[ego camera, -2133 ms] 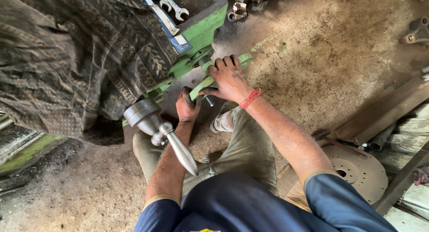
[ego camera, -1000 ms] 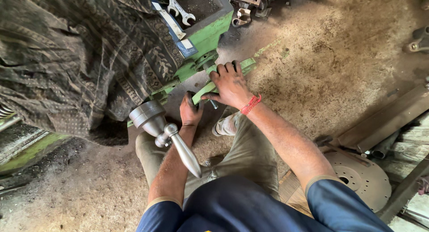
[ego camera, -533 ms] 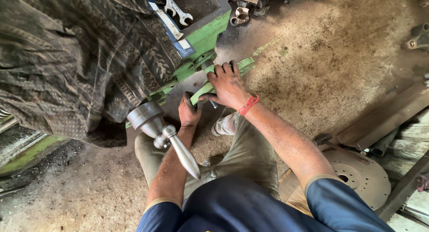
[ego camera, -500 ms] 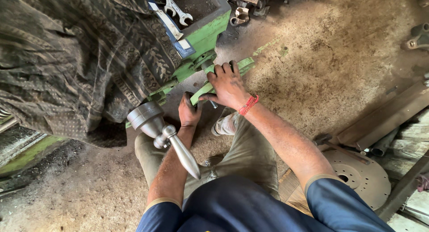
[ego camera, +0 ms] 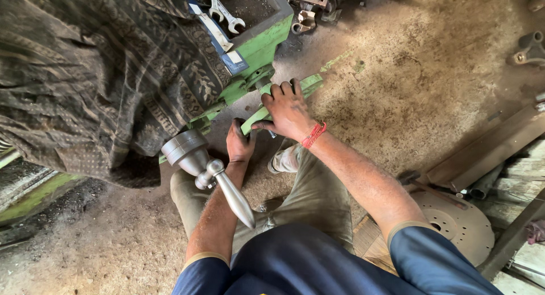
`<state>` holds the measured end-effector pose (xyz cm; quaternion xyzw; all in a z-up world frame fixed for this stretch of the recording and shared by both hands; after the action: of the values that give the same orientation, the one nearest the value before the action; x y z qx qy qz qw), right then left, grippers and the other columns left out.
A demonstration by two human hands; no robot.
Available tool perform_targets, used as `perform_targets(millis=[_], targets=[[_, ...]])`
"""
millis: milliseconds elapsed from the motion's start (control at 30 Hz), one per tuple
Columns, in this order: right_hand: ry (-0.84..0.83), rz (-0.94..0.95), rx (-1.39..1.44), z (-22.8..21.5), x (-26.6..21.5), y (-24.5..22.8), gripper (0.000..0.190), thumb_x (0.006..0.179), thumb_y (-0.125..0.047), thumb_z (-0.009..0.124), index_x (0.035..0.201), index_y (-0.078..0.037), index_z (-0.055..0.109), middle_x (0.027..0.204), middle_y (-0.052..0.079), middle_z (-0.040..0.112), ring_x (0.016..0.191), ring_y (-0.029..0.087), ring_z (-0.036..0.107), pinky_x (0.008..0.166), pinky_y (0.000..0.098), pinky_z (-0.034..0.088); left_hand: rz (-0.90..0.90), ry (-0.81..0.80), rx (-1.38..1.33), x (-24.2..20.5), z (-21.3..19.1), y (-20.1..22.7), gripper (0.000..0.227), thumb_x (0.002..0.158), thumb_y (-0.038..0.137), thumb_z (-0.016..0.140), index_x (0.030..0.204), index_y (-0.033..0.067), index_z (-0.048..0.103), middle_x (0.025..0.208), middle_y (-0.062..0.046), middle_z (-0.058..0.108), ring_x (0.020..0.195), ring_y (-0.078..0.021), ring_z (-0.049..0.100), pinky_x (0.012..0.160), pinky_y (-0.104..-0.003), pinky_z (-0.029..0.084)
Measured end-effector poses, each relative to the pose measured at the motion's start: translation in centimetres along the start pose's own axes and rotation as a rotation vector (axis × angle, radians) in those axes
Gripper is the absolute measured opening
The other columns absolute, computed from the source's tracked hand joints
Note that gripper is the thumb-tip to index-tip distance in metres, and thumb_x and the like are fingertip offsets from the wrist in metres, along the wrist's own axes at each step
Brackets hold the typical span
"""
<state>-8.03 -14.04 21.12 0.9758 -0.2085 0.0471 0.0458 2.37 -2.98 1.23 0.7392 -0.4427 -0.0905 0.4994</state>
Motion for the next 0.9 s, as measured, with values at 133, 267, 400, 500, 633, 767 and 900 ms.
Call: perform_targets(millis=[133, 267, 400, 500, 633, 767, 900], targets=[[0.006, 0.001, -0.015, 0.0, 0.1, -0.1, 0.084, 0.074, -0.084, 0.067, 0.103, -0.005, 0.07, 0.102, 0.016, 0.06, 0.105, 0.034, 0.054, 0.106, 0.0628, 0.035, -0.003, -0.01, 0.001, 0.0, 0.0, -0.2, 0.038, 0.086, 0.021, 0.077, 0.111, 0.0039, 0.054, 0.099, -0.019, 0.066, 0.095, -0.0446, 0.065, 0.081, -0.051, 0.052], [0.01, -0.005, -0.013, -0.1, -0.1, -0.2, 0.083, 0.074, -0.082, 0.068, 0.104, -0.004, 0.069, 0.105, 0.017, 0.06, 0.106, 0.035, 0.053, 0.106, 0.0629, 0.035, 0.006, -0.002, 0.001, -0.1, -0.1, 0.0, 0.038, 0.085, 0.02, 0.077, 0.111, 0.0044, 0.054, 0.099, -0.02, 0.066, 0.096, -0.0455, 0.064, 0.08, -0.051, 0.052], [0.05, -0.008, 0.001, -0.4, -0.1, -0.5, 0.082, 0.073, -0.08, 0.07, 0.104, -0.005, 0.069, 0.107, 0.018, 0.06, 0.107, 0.036, 0.053, 0.106, 0.0634, 0.035, -0.02, -0.019, -0.019, -0.1, -0.2, -0.2, 0.038, 0.085, 0.02, 0.077, 0.11, 0.0045, 0.054, 0.099, -0.019, 0.066, 0.096, -0.0453, 0.065, 0.08, -0.051, 0.052], [0.046, -0.002, 0.013, -0.5, -0.1, -0.6, 0.08, 0.072, -0.079, 0.071, 0.105, -0.005, 0.069, 0.106, 0.018, 0.06, 0.107, 0.036, 0.053, 0.106, 0.0639, 0.034, -0.007, -0.014, -0.011, -0.1, -0.1, -0.2, 0.038, 0.085, 0.019, 0.077, 0.111, 0.0045, 0.054, 0.1, -0.019, 0.066, 0.096, -0.0454, 0.064, 0.08, -0.051, 0.052], [0.013, 0.002, 0.009, -0.5, 0.0, -0.7, 0.082, 0.072, -0.078, 0.071, 0.108, -0.005, 0.069, 0.105, 0.017, 0.059, 0.107, 0.035, 0.053, 0.107, 0.0648, 0.034, 0.002, -0.012, -0.02, -0.3, -0.1, -0.3, 0.037, 0.086, 0.018, 0.077, 0.112, 0.0047, 0.054, 0.101, -0.019, 0.066, 0.097, -0.0453, 0.064, 0.081, -0.051, 0.051], [0.003, -0.003, 0.009, -0.6, -0.1, -0.8, 0.082, 0.074, -0.078, 0.071, 0.11, -0.004, 0.069, 0.106, 0.018, 0.059, 0.107, 0.036, 0.053, 0.106, 0.0644, 0.034, -0.015, -0.015, -0.06, -0.4, -0.4, 0.5, 0.037, 0.085, 0.015, 0.075, 0.114, 0.0041, 0.054, 0.104, -0.021, 0.064, 0.099, -0.0451, 0.063, 0.082, -0.051, 0.051], [0.078, -0.008, 0.024, -1.0, -0.3, -1.1, 0.079, 0.073, -0.076, 0.072, 0.108, -0.005, 0.069, 0.107, 0.017, 0.06, 0.109, 0.037, 0.053, 0.107, 0.064, 0.034, -0.059, -0.027, -0.045, 0.1, -1.5, 2.0, 0.04, 0.082, 0.017, 0.077, 0.114, 0.004, 0.056, 0.105, -0.021, 0.066, 0.101, -0.0456, 0.063, 0.084, -0.051, 0.052]])
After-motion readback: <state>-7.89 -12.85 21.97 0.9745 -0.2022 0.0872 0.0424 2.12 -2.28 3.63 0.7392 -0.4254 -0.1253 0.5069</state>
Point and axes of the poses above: each hand's wrist, its own x-axis towards the middle knuckle, its own z-axis out of the palm, y = z × x, the point moved 4 cm from there along x, towards the middle knuckle
